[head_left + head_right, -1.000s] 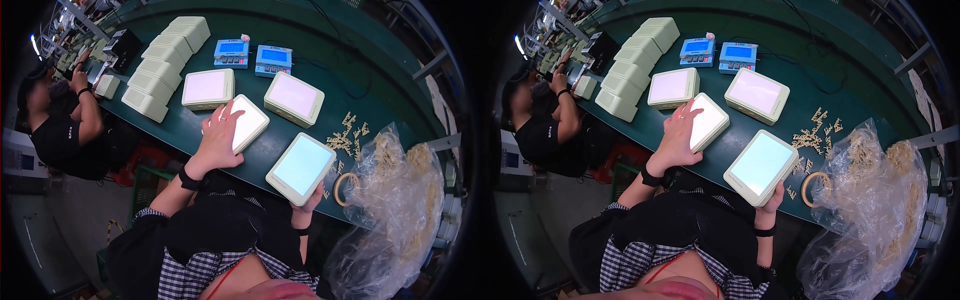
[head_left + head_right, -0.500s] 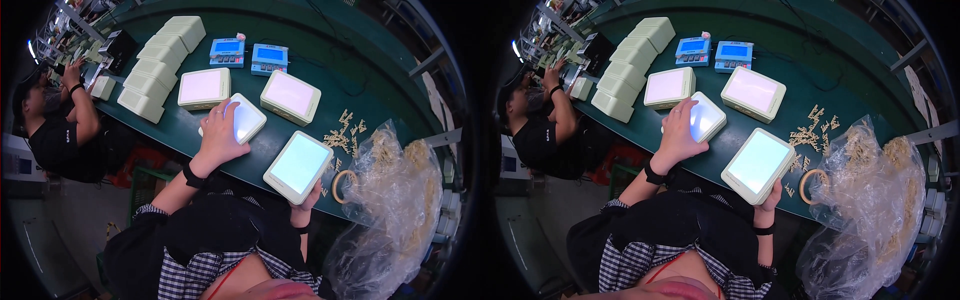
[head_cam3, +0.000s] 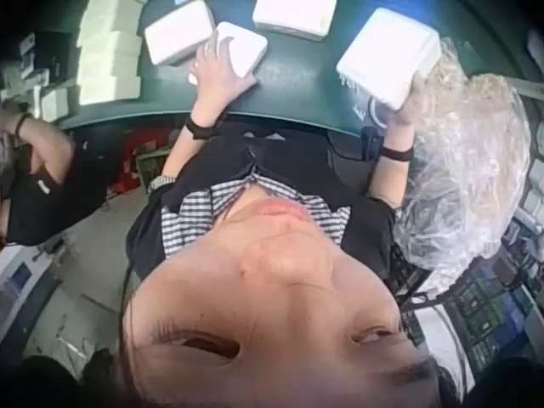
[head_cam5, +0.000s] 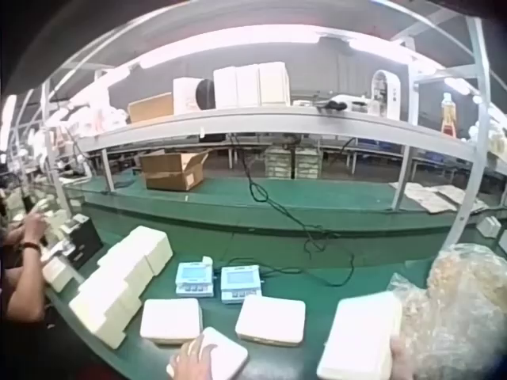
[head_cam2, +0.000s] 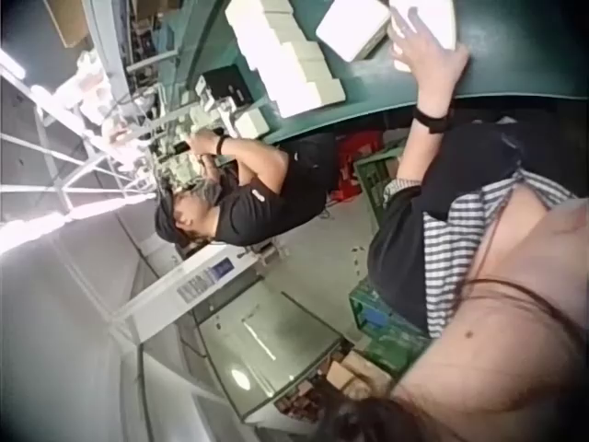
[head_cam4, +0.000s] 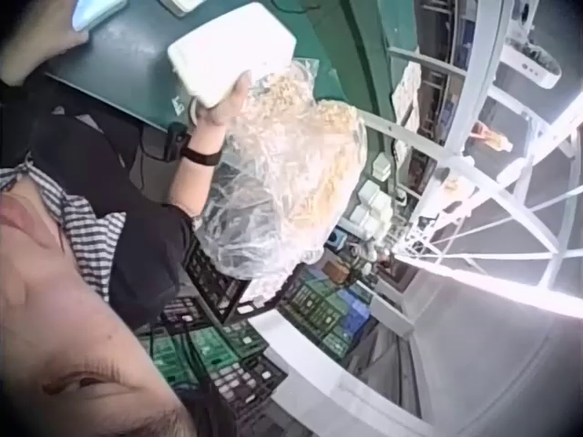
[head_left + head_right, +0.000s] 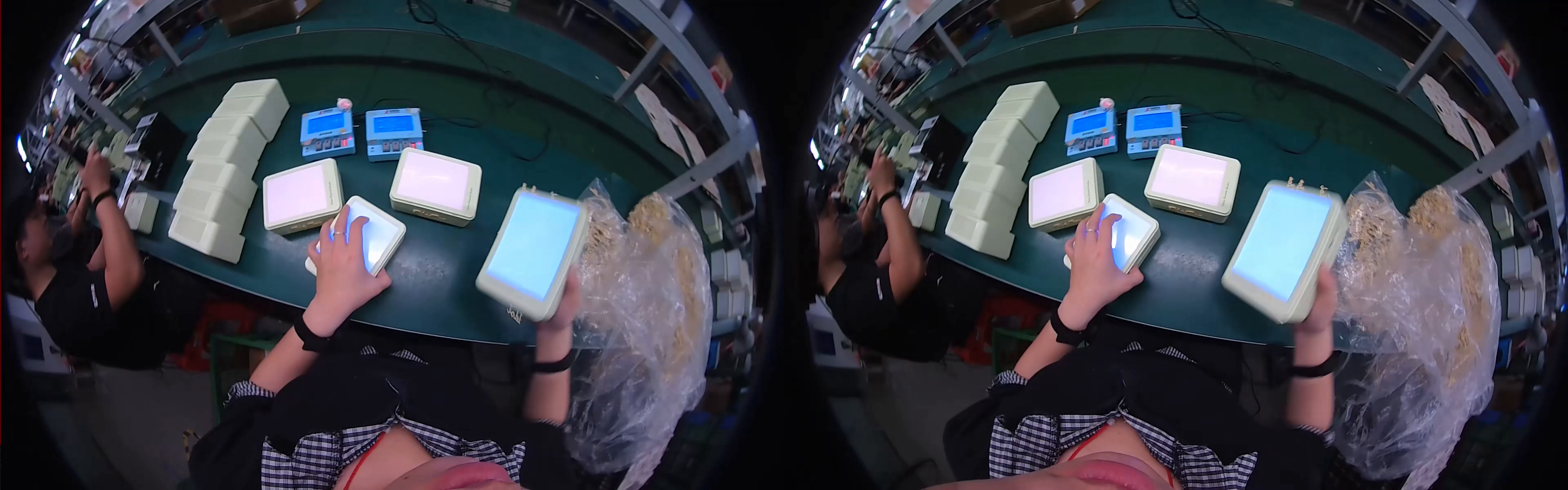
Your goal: The person tests the screens of several light boxes by pressing them and then attaches decorative labels to the grilles of two speakers.
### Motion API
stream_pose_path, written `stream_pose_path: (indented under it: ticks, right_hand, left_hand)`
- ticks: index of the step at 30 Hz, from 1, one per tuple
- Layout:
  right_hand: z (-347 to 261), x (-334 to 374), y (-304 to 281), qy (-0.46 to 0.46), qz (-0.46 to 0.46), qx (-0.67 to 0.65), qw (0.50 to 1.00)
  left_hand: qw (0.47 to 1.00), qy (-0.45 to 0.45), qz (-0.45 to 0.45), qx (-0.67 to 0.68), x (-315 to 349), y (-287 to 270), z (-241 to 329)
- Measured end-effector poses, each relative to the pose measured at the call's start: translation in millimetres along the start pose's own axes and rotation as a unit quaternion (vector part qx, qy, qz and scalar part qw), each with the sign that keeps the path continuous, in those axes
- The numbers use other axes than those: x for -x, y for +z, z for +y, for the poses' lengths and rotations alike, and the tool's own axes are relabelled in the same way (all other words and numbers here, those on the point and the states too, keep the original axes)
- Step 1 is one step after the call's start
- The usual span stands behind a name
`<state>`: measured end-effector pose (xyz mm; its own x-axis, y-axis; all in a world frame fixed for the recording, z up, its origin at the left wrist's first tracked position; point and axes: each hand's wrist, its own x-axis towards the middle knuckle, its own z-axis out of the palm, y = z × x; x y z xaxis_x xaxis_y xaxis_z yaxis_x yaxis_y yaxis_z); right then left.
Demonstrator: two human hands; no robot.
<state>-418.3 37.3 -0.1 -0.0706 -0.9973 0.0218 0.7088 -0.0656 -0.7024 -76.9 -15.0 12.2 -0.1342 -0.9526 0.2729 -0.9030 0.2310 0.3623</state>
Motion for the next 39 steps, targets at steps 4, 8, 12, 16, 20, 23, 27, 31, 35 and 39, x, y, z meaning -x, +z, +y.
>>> stream_pose_path:
  ticks: [4, 8, 12, 16, 20, 23, 27, 31, 35, 39]
  right_hand:
    - [-91.0, -79.3, 25.5, 0.001, 0.057, 0.132, 0.990]
    - [-140.9, -173.8, -17.7, -0.029, 0.107, 0.229, 0.967]
    - [-155.0, -233.5, -30.9, -0.023, 0.210, 0.289, 0.934]
    - [-152.5, -290.9, -66.8, -0.020, 0.234, 0.285, 0.929]
    - [-137.6, -340.9, -105.4, 0.002, 0.252, 0.320, 0.913]
    - [-129.5, -372.4, -130.6, -0.010, 0.252, 0.333, 0.908]
    - [-138.3, -395.8, -142.5, 0.008, 0.219, 0.349, 0.911]
    - [-156.5, -407.0, -167.8, 0.003, 0.226, 0.369, 0.901]
    - [-155.5, -404.8, -166.7, -0.001, 0.250, 0.441, 0.862]
    - [-218.3, -412.9, -215.2, 0.010, 0.253, 0.674, 0.694]
  left_hand:
    - [1.000, 0.014, 0.006, 0.000, -1.9, -0.6, 2.1]
    - [1.000, 0.019, 0.001, 0.003, -3.9, 0.2, 3.2]
    - [1.000, 0.012, -0.011, 0.006, -3.8, -2.5, 2.3]
    - [1.000, 0.010, -0.021, 0.006, -3.7, -7.1, 1.7]
    - [0.999, 0.021, -0.039, -0.002, -7.7, -13.7, 3.8]
    - [0.998, 0.018, -0.054, 0.011, -14.4, -17.7, 5.8]
    - [0.998, 0.007, -0.062, 0.001, -18.1, -17.9, 5.1]
    - [0.998, 0.010, -0.062, -0.007, -20.6, -14.8, 5.5]
    - [0.998, -0.004, -0.058, -0.010, -18.1, -16.7, 8.3]
    - [0.998, 0.009, -0.063, 0.013, -21.8, -17.1, 10.0]
